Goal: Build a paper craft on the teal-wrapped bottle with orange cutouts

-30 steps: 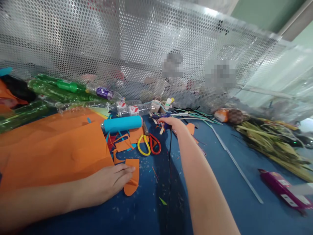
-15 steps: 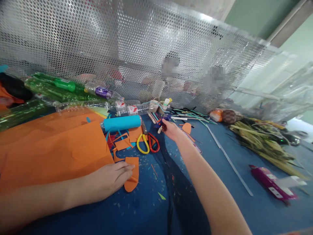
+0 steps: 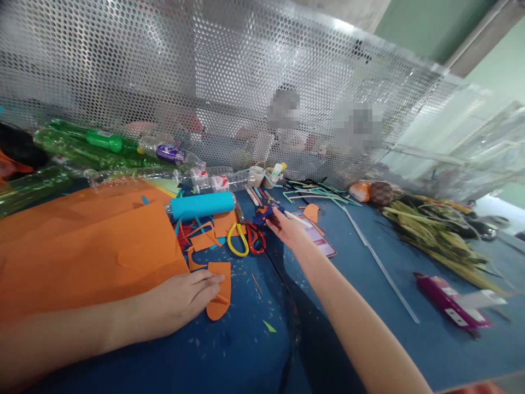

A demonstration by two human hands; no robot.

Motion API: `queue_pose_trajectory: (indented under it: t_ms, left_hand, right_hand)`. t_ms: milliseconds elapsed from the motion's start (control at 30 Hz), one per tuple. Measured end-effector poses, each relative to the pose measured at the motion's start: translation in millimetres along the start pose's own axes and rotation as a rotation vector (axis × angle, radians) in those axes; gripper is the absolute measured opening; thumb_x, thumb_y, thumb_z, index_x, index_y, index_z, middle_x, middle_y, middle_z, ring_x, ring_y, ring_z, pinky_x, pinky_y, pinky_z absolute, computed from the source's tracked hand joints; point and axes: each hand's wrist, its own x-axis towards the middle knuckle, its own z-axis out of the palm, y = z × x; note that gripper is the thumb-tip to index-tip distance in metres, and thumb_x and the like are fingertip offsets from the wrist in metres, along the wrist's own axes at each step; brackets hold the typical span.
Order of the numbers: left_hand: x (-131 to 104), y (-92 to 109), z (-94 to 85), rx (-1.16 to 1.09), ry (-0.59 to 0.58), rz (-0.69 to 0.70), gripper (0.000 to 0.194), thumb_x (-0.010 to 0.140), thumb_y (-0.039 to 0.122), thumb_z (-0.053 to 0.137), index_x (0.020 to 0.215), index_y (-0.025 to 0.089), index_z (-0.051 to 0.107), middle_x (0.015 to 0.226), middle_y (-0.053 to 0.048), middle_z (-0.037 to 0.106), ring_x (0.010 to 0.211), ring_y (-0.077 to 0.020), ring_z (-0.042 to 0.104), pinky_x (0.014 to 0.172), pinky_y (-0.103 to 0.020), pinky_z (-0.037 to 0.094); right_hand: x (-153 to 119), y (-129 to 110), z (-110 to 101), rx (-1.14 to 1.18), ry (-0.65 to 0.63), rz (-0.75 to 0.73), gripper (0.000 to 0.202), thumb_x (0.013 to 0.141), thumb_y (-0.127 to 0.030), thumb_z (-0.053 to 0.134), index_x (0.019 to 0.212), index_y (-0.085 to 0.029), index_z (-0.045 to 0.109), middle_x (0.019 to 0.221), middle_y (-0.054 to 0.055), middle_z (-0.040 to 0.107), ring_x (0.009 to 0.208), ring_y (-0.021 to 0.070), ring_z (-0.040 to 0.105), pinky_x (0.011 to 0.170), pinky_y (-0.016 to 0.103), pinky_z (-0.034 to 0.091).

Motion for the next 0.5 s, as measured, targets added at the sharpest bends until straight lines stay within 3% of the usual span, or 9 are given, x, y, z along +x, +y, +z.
queue_pose_trajectory:
  t_ms: [267, 333, 433, 467, 500]
  left_hand:
    - [-1, -1, 6.7, -0.035, 0.011, -0.011, 0.034, 0.086, 0.004, 0.037, 0.118, 0.007, 0.047, 0.123, -0.016, 0.055, 0.109, -0.0249, 0.053, 0.085, -0.034, 0.049]
    - [-1, -3, 9.0, -0.077, 0.051, -0.016, 0.033, 0.086, 0.004, 0.037, 0.117, 0.007, 0.048, 0.120, -0.016, 0.057, 0.108, -0.0242, 0.053, 0.085, -0.033, 0.049]
    - [2, -8, 8.6, -0.166, 0.126, -0.064, 0.028, 0.089, 0.007, 0.036, 0.113, 0.007, 0.050, 0.109, -0.015, 0.061, 0.103, -0.0226, 0.055, 0.084, -0.033, 0.050]
    - [4, -10, 7.5, -0.194, 0.150, -0.087, 0.026, 0.090, 0.009, 0.035, 0.110, 0.007, 0.051, 0.105, -0.014, 0.062, 0.100, -0.0222, 0.056, 0.083, -0.034, 0.050]
    - [5, -11, 6.1, -0.219, 0.174, -0.106, 0.025, 0.091, 0.011, 0.034, 0.107, 0.008, 0.053, 0.102, -0.014, 0.063, 0.098, -0.0220, 0.057, 0.081, -0.034, 0.050]
  right_hand:
    - [-48, 4, -12, -0.143, -0.084, -0.004, 0.006, 0.079, -0.020, 0.061, 0.075, -0.018, 0.063, 0.085, 0.004, 0.068, 0.088, 0.0136, 0.065, 0.083, 0.021, 0.054]
    - [-59, 7, -16, -0.240, -0.108, -0.014, 0.005, 0.075, -0.023, 0.065, 0.076, -0.018, 0.065, 0.084, 0.004, 0.068, 0.082, 0.0148, 0.065, 0.078, 0.024, 0.055]
    - [-77, 6, -15, -0.431, -0.123, -0.061, 0.008, 0.069, -0.024, 0.070, 0.070, -0.017, 0.066, 0.063, 0.001, 0.063, 0.059, 0.0136, 0.059, 0.058, 0.024, 0.053]
    - [-84, 4, -11, -0.510, -0.130, -0.104, 0.009, 0.068, -0.025, 0.071, 0.068, -0.018, 0.065, 0.057, -0.001, 0.060, 0.054, 0.0132, 0.056, 0.054, 0.024, 0.050]
    - [-91, 3, -6, -0.699, -0.129, -0.240, 0.012, 0.072, -0.031, 0.067, 0.068, -0.019, 0.064, 0.057, -0.002, 0.059, 0.053, 0.0131, 0.054, 0.053, 0.024, 0.048]
